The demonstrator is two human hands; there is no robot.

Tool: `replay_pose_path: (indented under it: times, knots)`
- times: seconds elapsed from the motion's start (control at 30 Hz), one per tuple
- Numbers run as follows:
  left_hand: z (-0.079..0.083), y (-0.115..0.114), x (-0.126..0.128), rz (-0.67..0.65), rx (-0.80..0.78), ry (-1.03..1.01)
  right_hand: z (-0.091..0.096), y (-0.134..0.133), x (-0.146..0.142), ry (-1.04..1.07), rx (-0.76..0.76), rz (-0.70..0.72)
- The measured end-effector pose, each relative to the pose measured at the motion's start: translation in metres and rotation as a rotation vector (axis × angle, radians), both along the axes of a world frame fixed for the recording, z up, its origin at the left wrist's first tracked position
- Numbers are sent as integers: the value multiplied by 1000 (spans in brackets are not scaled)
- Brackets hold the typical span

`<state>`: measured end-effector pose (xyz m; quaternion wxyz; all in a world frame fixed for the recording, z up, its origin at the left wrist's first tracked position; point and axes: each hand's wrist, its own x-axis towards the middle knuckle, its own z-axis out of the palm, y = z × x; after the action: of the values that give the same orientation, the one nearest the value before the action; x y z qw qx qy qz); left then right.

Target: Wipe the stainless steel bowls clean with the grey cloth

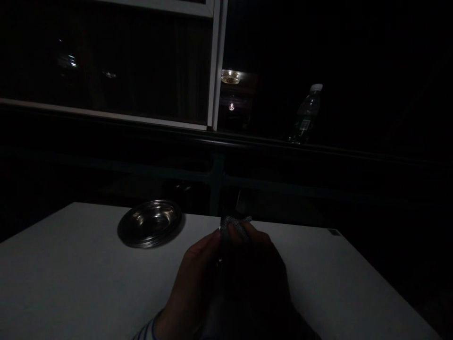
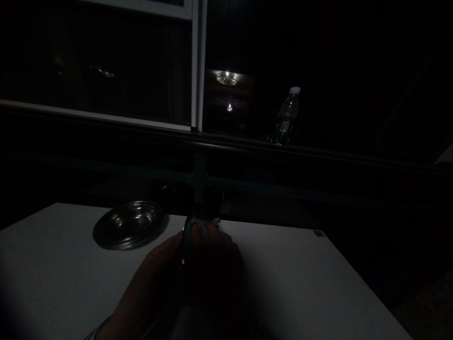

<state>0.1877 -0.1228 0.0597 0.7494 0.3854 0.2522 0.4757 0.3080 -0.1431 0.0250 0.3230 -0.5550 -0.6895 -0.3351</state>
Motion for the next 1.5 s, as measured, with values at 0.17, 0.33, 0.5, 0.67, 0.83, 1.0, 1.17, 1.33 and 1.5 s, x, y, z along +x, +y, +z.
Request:
replay_pose_path:
  times: [0.17,0.33,0.5,0.67,0.83,1.0,1.17,1.33,1.5]
  knots:
    - [3,1,-1,43,-27,-27,-5,3,-2,-43,0,47]
    - [5,0,-2,47,-20,-9,2,2,-5,-32,-10,43]
    - [7,1,-1,32,-50,-61,0,1,-7,-17,13,37]
    - [1,1,-1,-7,-68,-83,-4,4,-7,-22,-1,25]
    - [-2,-4,3,-8,20,27,11,-5,1,-23,-43,-17]
    - [-2,2,0,42,-27,-3,3,-5,-7,17,-63,22]
    - [-8,3,0,-23,-26,12,10,-4,-8,70,-8,68]
    - [-10,4,-2,-15,-24,-22,9,-3,-11,70,16,47]
    - [-8,3,-1,-43,68,49,16,-6,-4,57,8,52]
